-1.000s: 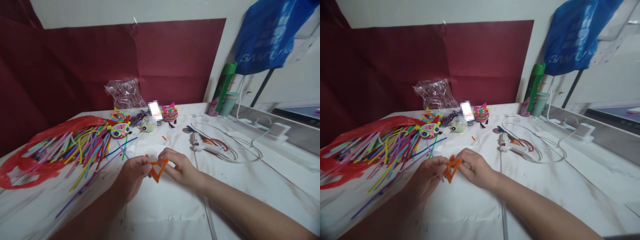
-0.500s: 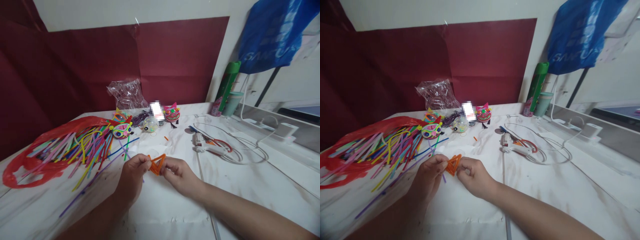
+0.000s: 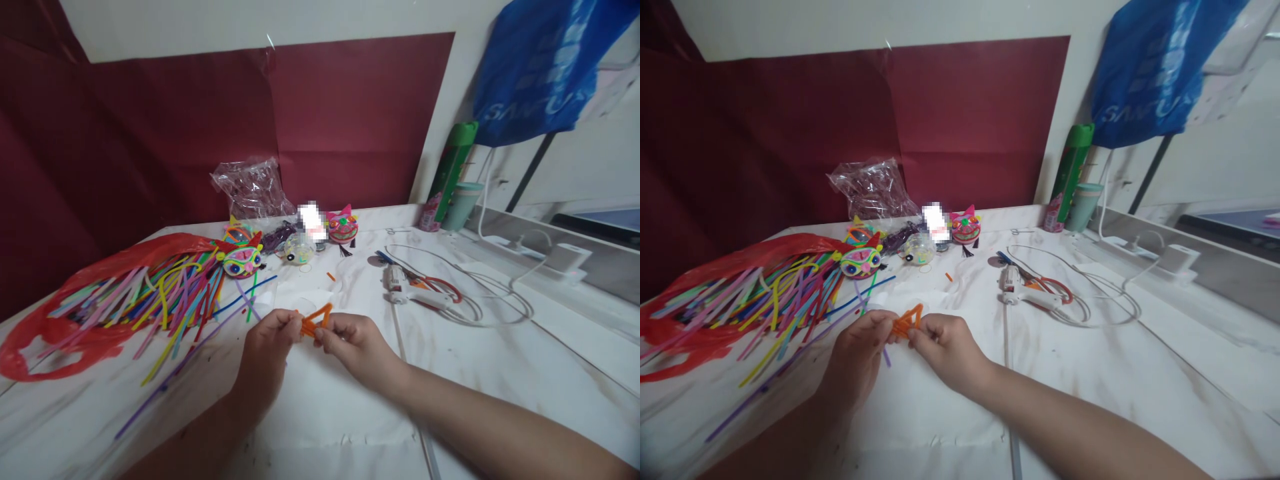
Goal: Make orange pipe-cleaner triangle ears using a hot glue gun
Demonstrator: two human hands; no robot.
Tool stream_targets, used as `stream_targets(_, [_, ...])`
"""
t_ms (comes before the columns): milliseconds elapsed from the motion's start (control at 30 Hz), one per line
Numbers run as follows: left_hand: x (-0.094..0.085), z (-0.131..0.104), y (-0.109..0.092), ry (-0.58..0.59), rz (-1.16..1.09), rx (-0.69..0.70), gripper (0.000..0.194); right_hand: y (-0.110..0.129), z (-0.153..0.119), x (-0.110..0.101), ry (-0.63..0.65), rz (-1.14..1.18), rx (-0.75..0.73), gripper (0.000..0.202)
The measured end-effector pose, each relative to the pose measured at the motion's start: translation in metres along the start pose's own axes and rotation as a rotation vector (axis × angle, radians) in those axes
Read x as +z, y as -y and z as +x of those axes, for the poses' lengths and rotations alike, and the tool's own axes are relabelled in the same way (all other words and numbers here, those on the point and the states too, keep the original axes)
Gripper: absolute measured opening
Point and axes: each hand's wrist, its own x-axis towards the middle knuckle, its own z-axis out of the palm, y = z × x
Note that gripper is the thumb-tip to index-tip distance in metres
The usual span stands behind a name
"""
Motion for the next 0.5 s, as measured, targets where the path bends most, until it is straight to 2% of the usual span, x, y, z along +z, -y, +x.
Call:
stream_targets(67, [-0.002,0.002,-0.004,-0.01,0.087,0.04,0.02,0.0,0.001,-0.001,0.002,0.002,0.033,0.026])
stream_targets(233, [-0.004,0.005,-0.017,0.068,0.352,0.237,0.012,0.001,0.0,-0.001,0.017,-0.012,0.054,0.025])
stream_targets(500, [-0.002,0.0,-0.014,0.122,0.377,0.155,0.018,0.0,-0.001,0.0,0.027,-0.029,0.019,0.024])
